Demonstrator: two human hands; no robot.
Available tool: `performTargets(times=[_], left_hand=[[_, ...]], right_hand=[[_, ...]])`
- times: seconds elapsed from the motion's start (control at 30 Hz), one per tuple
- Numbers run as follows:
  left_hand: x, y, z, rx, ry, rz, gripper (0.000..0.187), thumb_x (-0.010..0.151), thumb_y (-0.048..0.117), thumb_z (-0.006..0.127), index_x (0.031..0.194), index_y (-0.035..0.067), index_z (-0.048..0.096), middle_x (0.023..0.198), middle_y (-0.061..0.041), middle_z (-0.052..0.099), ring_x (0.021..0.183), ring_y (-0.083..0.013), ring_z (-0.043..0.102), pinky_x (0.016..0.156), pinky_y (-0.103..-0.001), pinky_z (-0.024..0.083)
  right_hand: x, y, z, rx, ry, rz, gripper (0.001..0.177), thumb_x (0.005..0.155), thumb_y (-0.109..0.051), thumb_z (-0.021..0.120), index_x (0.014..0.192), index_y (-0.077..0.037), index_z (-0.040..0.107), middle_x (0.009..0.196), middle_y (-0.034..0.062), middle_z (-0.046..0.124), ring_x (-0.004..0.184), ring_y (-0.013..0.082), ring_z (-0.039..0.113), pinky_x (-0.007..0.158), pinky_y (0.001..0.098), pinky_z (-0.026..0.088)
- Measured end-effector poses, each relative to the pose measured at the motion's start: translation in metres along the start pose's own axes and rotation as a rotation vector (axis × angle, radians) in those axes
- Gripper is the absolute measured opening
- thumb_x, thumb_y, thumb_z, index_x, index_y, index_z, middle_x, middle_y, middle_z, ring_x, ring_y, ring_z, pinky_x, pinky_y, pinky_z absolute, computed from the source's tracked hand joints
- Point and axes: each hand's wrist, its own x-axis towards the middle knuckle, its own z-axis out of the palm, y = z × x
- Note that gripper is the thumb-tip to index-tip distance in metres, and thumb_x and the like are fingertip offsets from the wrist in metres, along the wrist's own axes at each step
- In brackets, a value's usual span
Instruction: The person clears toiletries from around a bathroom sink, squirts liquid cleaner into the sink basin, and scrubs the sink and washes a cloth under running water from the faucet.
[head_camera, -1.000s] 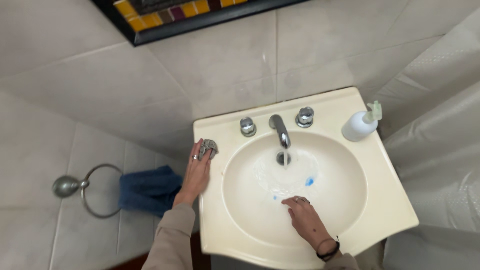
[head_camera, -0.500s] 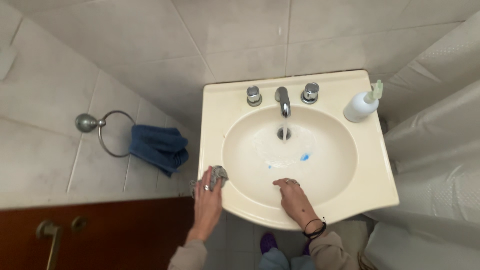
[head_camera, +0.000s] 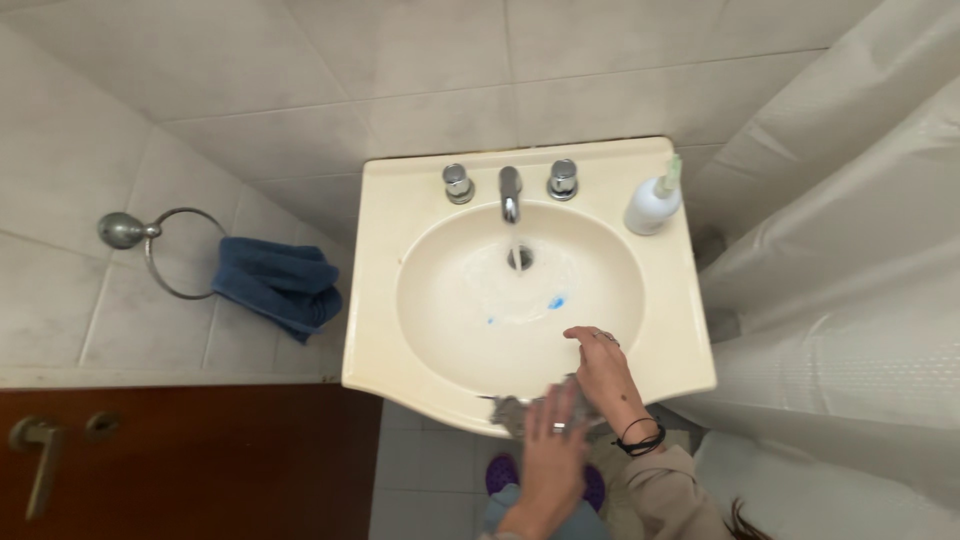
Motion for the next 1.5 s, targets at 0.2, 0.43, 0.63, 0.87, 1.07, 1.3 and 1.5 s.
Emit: performTargets(times=[0.2,0.43,0.63,0.87,1.07,1.3,1.5], left_hand=[[0.063,0.037,0.051,-0.026,-0.067,0.194,0.051,0.100,0.013,0.067,0.149,0.005,0.076,0.151,-0.021,0.072,0.169,-0.0514,0.041,0.145,-0.075,0.018],[0.153,0.007,0.047,-0.383,0.168,-0.085,0.046,0.107,0.008,0.063,0.153,0.003,0.064,0.143,-0.022,0.076,0.129,-0.0416,0.075,0.109,-0.049,0.062],[0.227,-0.152,0.054,-1.333,0.435,-0.648,0.040,0.118,0.022,0.063,0.155,0.007,0.063,0.137,-0.010,0.077,0.116,-0.0226,0.076,0.099,-0.038,0.062],[0.279,-0.214,-0.009,-1.660,0.472,-0.828,0.028,0.110,0.020,0.068,0.137,0.019,0.061,0.127,-0.008,0.078,0.112,-0.0301,0.079,0.093,-0.053,0.063],[0.297,-0.239,-0.008,-1.889,0.094,-0.817,0.030,0.118,0.044,0.062,0.122,0.018,0.077,0.120,-0.005,0.084,0.110,-0.0244,0.080,0.099,-0.043,0.065],[0.298,-0.243,-0.042,-1.599,-0.039,-0.834,0.031,0.115,0.038,0.067,0.132,0.016,0.080,0.120,-0.005,0.086,0.111,-0.0230,0.080,0.099,-0.041,0.064],[0.302,-0.264,-0.070,-1.148,0.036,-0.843,0.032,0.104,0.044,0.079,0.121,0.017,0.080,0.110,-0.003,0.086,0.100,-0.0184,0.081,0.093,-0.040,0.066]], right_hand=[[-0.001,0.007,-0.048,0.010,0.054,0.011,0.038,0.107,0.004,0.052,0.134,-0.006,0.075,0.141,0.0197,0.076,0.135,0.0449,0.066,0.112,0.0524,0.054],[0.007,0.004,-0.076,0.077,0.299,-0.097,0.031,0.107,0.003,0.057,0.132,-0.003,0.076,0.136,0.0190,0.079,0.130,0.0428,0.072,0.112,0.0501,0.056],[0.031,0.012,-0.065,0.106,0.258,-0.076,0.026,0.107,-0.003,0.066,0.130,-0.005,0.077,0.134,0.0181,0.080,0.124,0.0419,0.074,0.104,0.0505,0.058],[0.105,0.022,0.016,0.308,0.107,-0.044,0.031,0.106,-0.017,0.074,0.136,-0.007,0.076,0.139,0.0152,0.080,0.125,0.0356,0.078,0.098,0.0445,0.066],[0.156,-0.001,0.042,0.729,-0.182,0.374,0.064,0.109,-0.037,0.070,0.168,-0.020,0.050,0.158,0.0030,0.068,0.137,0.0241,0.073,0.109,0.0433,0.062],[0.189,-0.010,0.054,1.121,-0.135,0.576,0.067,0.109,-0.032,0.074,0.165,-0.007,0.048,0.141,0.0148,0.074,0.134,0.0268,0.072,0.111,0.0520,0.061],[0.211,-0.003,0.047,1.364,-0.004,0.547,0.052,0.106,-0.015,0.070,0.153,-0.002,0.052,0.139,0.0154,0.072,0.130,0.0277,0.071,0.112,0.0573,0.060]])
